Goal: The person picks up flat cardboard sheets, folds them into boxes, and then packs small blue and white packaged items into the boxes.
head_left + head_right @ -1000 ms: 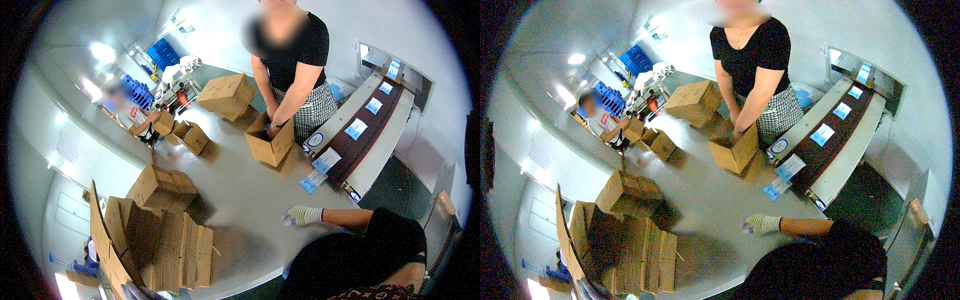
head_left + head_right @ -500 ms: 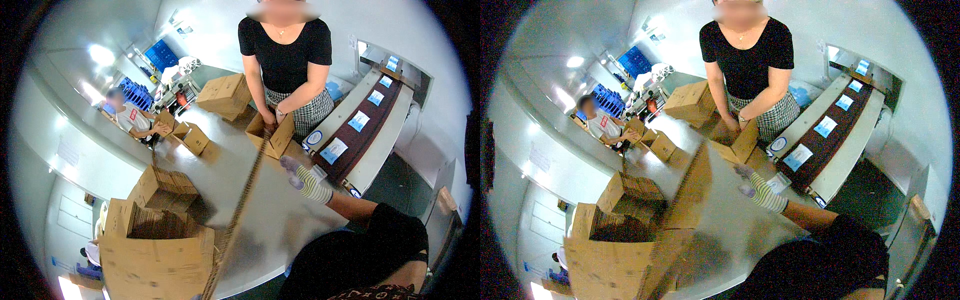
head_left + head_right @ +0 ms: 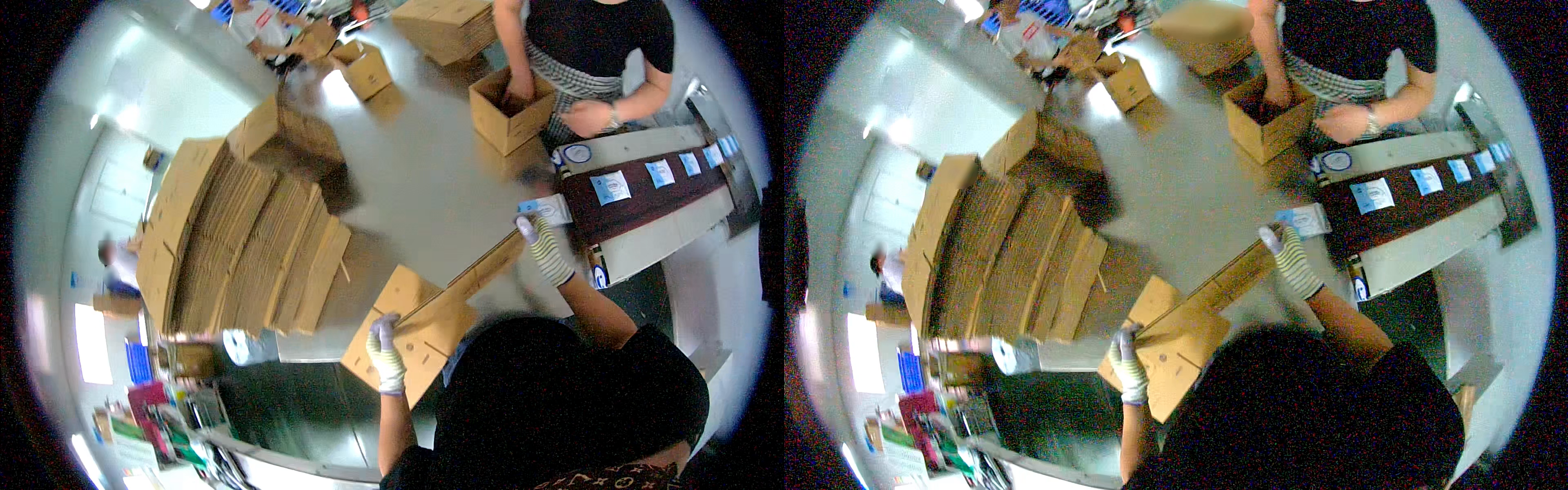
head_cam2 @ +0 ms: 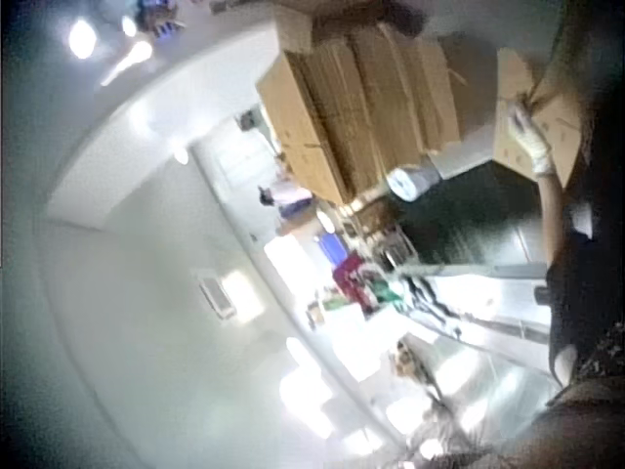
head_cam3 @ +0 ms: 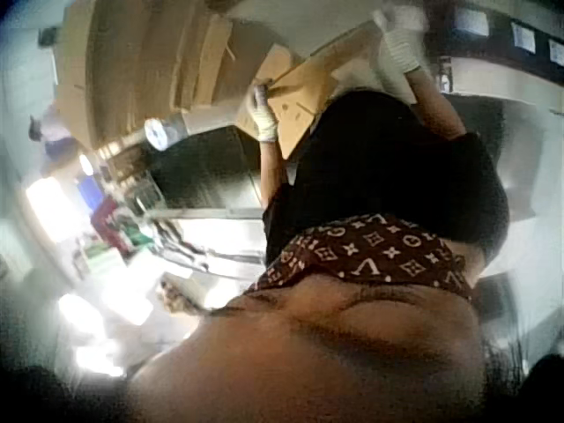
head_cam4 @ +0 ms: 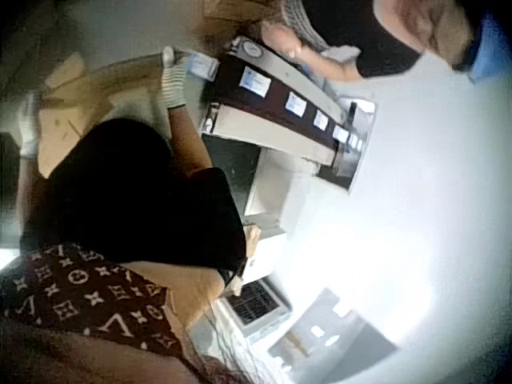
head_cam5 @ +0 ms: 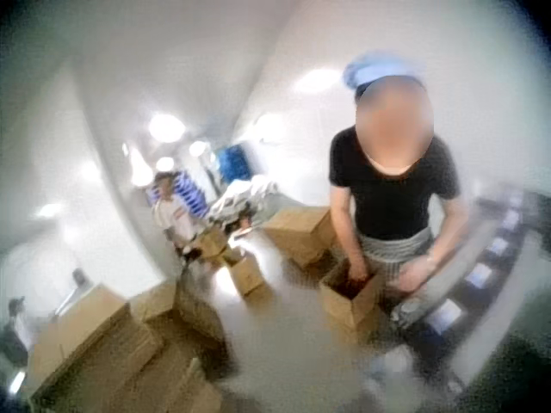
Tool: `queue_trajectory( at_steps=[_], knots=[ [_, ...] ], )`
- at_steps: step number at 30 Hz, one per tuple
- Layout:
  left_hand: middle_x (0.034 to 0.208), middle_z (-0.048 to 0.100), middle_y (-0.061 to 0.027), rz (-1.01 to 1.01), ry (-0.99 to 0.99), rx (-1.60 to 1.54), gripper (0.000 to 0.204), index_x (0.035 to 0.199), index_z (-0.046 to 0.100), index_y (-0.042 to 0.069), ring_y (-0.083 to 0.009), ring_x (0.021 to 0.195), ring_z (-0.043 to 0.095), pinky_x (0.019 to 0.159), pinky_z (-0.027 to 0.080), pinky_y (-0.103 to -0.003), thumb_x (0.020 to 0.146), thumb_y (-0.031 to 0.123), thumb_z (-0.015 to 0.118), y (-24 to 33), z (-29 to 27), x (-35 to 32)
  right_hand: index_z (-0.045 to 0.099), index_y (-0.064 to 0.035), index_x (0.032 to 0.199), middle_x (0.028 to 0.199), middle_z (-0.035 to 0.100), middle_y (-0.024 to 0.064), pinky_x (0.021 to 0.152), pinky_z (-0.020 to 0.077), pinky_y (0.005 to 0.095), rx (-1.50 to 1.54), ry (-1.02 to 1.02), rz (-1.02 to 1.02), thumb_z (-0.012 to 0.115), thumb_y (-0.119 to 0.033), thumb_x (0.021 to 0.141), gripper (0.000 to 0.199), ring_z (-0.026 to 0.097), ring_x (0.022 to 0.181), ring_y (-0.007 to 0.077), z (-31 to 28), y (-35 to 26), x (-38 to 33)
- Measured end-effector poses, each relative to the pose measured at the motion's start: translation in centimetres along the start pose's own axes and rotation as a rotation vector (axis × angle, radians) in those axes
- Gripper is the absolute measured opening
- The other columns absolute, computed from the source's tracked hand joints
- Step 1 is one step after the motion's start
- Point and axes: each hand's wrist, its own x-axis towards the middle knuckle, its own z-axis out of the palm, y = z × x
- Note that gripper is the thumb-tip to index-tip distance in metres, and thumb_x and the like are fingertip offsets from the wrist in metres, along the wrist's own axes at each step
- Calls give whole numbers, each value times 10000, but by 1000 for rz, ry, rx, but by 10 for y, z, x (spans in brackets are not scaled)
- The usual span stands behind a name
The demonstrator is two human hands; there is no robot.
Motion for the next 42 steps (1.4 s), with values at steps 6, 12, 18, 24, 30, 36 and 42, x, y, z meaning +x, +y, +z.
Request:
queue_trajectory(
  at_steps=[6,12,18,24,30,36,42],
  knots=[
    [1060,590,-98,85,262,-182,350,1081,588,29,-180,1016,516,933,362,-326,933,303,428,8,-15,-24,588,-28,970,878,582,20,732,423,267,-104,15,4,560,-371,863,360,527,835,113,-41,-37,8],
    [1057,572,-156,-576,475,1117,483,1088,496,-85,-240,947,545,851,439,-358,816,281,653,-104,-122,-65,576,-44,885,791,562,43,674,411,290,-35,67,-16,617,-406,824,369,487,735,155,-28,-32,9],
    [937,610,-115,-778,528,-87,375,1014,562,-40,-166,813,563,765,482,-301,708,79,744,-191,-113,-120,572,-38,974,884,582,15,719,422,261,38,110,-162,551,-297,883,275,523,804,111,-22,-40,5],
    [1185,518,-205,-555,565,642,524,1188,447,-78,-256,957,555,813,480,-380,779,150,683,-121,-92,-38,537,-71,847,743,509,-6,635,379,273,16,147,-161,547,-326,889,259,457,690,117,-11,-112,0],
    [1097,558,-124,43,289,-355,376,1090,549,40,-211,1070,506,980,339,-364,926,356,427,-9,-33,9,527,-62,863,769,538,23,677,414,286,84,122,-139,655,-321,815,293,486,716,133,4,-75,-3],
    [799,506,-5,3,207,-23,201,823,537,66,-132,776,442,773,370,-288,826,245,629,63,8,4,502,-9,1016,965,556,82,795,439,322,121,-4,-90,726,-312,745,465,516,905,197,-9,-51,3],
    [784,488,3,-30,450,-208,147,793,512,68,-117,763,420,746,365,-292,815,170,616,38,-2,-10,431,-11,1182,1120,514,119,966,351,343,59,-388,-203,723,-264,739,588,455,1101,206,-8,-121,-19]
  ],
)
